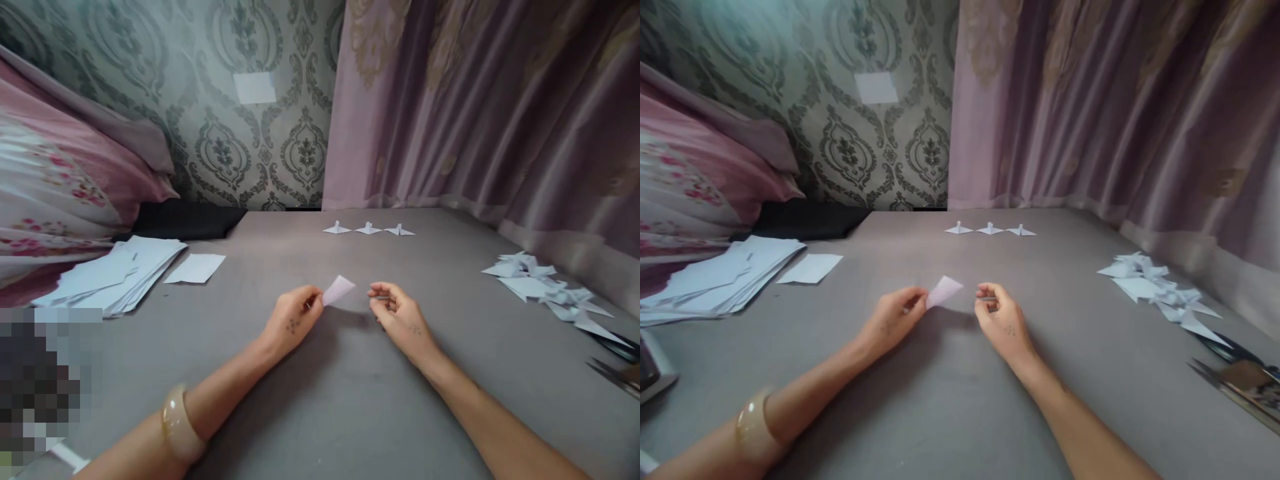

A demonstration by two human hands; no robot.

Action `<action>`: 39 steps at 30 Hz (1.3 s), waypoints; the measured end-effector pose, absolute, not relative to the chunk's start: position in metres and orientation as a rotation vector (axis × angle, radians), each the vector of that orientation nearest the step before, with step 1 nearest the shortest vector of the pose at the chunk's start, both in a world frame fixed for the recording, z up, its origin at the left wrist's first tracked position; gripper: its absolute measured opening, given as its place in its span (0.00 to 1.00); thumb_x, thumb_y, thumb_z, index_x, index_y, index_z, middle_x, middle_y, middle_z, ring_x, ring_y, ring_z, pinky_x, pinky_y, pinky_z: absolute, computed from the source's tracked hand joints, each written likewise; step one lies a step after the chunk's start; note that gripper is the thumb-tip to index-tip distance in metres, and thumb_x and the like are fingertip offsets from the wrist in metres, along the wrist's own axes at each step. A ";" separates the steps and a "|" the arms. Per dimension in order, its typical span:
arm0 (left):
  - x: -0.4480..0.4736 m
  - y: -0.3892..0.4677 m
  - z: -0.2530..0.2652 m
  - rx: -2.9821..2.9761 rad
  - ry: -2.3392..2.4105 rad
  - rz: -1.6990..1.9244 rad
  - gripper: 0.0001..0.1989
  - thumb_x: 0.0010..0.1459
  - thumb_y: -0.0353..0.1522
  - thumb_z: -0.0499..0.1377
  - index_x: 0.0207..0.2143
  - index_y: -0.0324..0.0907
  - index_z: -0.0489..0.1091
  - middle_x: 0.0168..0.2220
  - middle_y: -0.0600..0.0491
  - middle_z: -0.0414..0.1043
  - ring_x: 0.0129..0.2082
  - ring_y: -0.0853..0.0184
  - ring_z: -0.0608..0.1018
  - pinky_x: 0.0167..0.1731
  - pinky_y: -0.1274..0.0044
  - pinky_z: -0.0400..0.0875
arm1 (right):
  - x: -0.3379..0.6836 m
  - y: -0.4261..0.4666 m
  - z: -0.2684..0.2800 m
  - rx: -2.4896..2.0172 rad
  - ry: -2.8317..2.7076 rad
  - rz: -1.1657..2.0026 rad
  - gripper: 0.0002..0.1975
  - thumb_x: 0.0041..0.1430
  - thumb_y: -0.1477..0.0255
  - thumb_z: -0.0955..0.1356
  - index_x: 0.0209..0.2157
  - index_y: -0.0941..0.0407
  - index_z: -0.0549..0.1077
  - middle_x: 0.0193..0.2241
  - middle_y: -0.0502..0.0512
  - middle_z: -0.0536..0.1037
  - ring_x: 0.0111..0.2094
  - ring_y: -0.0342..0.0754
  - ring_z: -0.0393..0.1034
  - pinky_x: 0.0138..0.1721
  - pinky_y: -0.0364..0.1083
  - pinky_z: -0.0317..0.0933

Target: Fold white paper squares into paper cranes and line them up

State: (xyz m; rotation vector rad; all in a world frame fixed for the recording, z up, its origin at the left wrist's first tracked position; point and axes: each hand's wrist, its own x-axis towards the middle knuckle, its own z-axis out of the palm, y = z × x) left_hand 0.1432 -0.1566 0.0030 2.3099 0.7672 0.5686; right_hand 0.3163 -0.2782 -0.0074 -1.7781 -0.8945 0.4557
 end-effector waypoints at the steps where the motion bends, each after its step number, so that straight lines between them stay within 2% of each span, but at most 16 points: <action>1: 0.144 -0.158 0.005 2.084 0.822 0.603 0.12 0.59 0.35 0.49 0.32 0.39 0.70 0.27 0.53 0.72 0.27 0.68 0.72 0.29 0.78 0.65 | 0.315 -0.279 -0.004 -1.733 -0.865 0.526 0.18 0.53 0.66 0.65 0.44 0.58 0.67 0.42 0.61 0.76 0.35 0.48 0.73 0.35 0.47 0.67; 5: 0.148 -0.166 0.004 1.487 0.840 0.597 0.14 0.55 0.38 0.54 0.32 0.36 0.71 0.25 0.53 0.72 0.24 0.70 0.72 0.26 0.80 0.63 | 0.301 -0.283 0.008 -1.536 -0.829 0.842 0.24 0.57 0.59 0.64 0.50 0.57 0.60 0.41 0.62 0.77 0.40 0.50 0.74 0.37 0.47 0.68; 9: 0.148 -0.177 0.001 1.352 0.823 0.526 0.16 0.52 0.40 0.57 0.34 0.35 0.72 0.25 0.52 0.73 0.25 0.69 0.73 0.26 0.79 0.64 | 0.289 -0.283 0.003 -1.519 -0.839 0.873 0.29 0.52 0.62 0.69 0.52 0.56 0.56 0.33 0.55 0.78 0.32 0.47 0.73 0.31 0.45 0.67; 12: 0.147 -0.183 0.005 1.319 0.790 0.457 0.17 0.52 0.41 0.58 0.35 0.35 0.72 0.26 0.51 0.74 0.26 0.68 0.75 0.29 0.78 0.66 | 0.288 -0.280 -0.006 -1.548 -0.869 0.841 0.26 0.52 0.65 0.68 0.51 0.54 0.57 0.26 0.47 0.76 0.25 0.44 0.70 0.26 0.42 0.65; 17: 0.146 -0.182 0.008 1.277 0.780 0.425 0.15 0.48 0.39 0.64 0.32 0.34 0.73 0.26 0.51 0.74 0.24 0.72 0.72 0.26 0.82 0.65 | 0.291 -0.281 -0.010 -1.597 -0.968 0.763 0.24 0.56 0.69 0.65 0.53 0.53 0.56 0.24 0.46 0.74 0.24 0.43 0.68 0.26 0.42 0.65; 20: 0.146 -0.177 0.002 1.164 0.802 0.438 0.15 0.48 0.38 0.65 0.31 0.33 0.73 0.26 0.50 0.73 0.22 0.74 0.71 0.24 0.82 0.65 | 0.291 -0.285 -0.009 -1.639 -1.126 0.526 0.23 0.58 0.74 0.62 0.55 0.52 0.56 0.31 0.51 0.75 0.27 0.43 0.70 0.30 0.43 0.66; 22: 0.146 -0.174 -0.001 1.088 0.818 0.449 0.15 0.48 0.37 0.65 0.31 0.33 0.73 0.27 0.50 0.73 0.23 0.73 0.72 0.26 0.81 0.67 | 0.291 -0.287 -0.008 -1.669 -1.304 0.273 0.23 0.57 0.78 0.60 0.54 0.50 0.60 0.41 0.55 0.72 0.35 0.44 0.70 0.36 0.45 0.67; 24: 0.146 -0.173 -0.002 1.061 0.818 0.441 0.15 0.48 0.37 0.65 0.32 0.33 0.72 0.27 0.49 0.72 0.24 0.73 0.73 0.28 0.81 0.68 | 0.291 -0.289 -0.008 -1.691 -1.495 0.069 0.22 0.57 0.80 0.61 0.51 0.49 0.66 0.45 0.57 0.68 0.40 0.46 0.68 0.40 0.46 0.66; 28: 0.144 -0.175 0.001 1.317 0.882 0.391 0.13 0.54 0.38 0.58 0.30 0.35 0.71 0.22 0.53 0.68 0.20 0.73 0.68 0.24 0.80 0.65 | 0.292 -0.291 -0.010 -1.735 -1.744 -0.040 0.17 0.57 0.82 0.61 0.42 0.51 0.74 0.39 0.55 0.68 0.37 0.45 0.67 0.38 0.45 0.64; 30: 0.141 -0.175 0.002 1.632 0.932 0.475 0.11 0.55 0.34 0.54 0.33 0.36 0.71 0.24 0.53 0.68 0.21 0.72 0.68 0.25 0.79 0.64 | 0.293 -0.292 -0.010 -1.796 -1.788 0.014 0.15 0.57 0.82 0.62 0.39 0.52 0.75 0.37 0.54 0.69 0.35 0.45 0.66 0.34 0.43 0.63; 31: 0.139 -0.175 0.002 1.802 0.924 0.532 0.10 0.55 0.31 0.52 0.35 0.38 0.72 0.27 0.52 0.69 0.24 0.70 0.68 0.27 0.78 0.65 | 0.293 -0.293 -0.011 -1.829 -1.793 0.058 0.14 0.57 0.82 0.62 0.38 0.52 0.75 0.36 0.54 0.69 0.34 0.44 0.66 0.33 0.43 0.62; 34: 0.135 -0.173 -0.002 2.183 0.749 0.593 0.18 0.48 0.22 0.49 0.37 0.41 0.73 0.37 0.50 0.68 0.35 0.66 0.70 0.38 0.73 0.66 | 0.293 -0.293 -0.010 -1.880 -1.753 0.200 0.09 0.60 0.76 0.64 0.35 0.51 0.76 0.36 0.52 0.69 0.32 0.43 0.66 0.33 0.42 0.61; 36: 0.133 -0.172 -0.004 2.292 0.640 0.516 0.19 0.45 0.20 0.48 0.35 0.42 0.73 0.40 0.49 0.67 0.41 0.64 0.69 0.42 0.71 0.66 | 0.293 -0.292 -0.010 -1.874 -1.694 0.282 0.08 0.61 0.72 0.64 0.35 0.52 0.76 0.36 0.51 0.70 0.32 0.42 0.67 0.35 0.42 0.61; 39: 0.133 -0.173 -0.004 2.322 0.645 0.398 0.16 0.44 0.21 0.51 0.34 0.40 0.73 0.43 0.47 0.66 0.43 0.61 0.68 0.43 0.70 0.66 | 0.293 -0.288 -0.010 -1.877 -1.586 0.367 0.09 0.62 0.71 0.63 0.33 0.53 0.76 0.38 0.51 0.70 0.31 0.40 0.67 0.34 0.42 0.61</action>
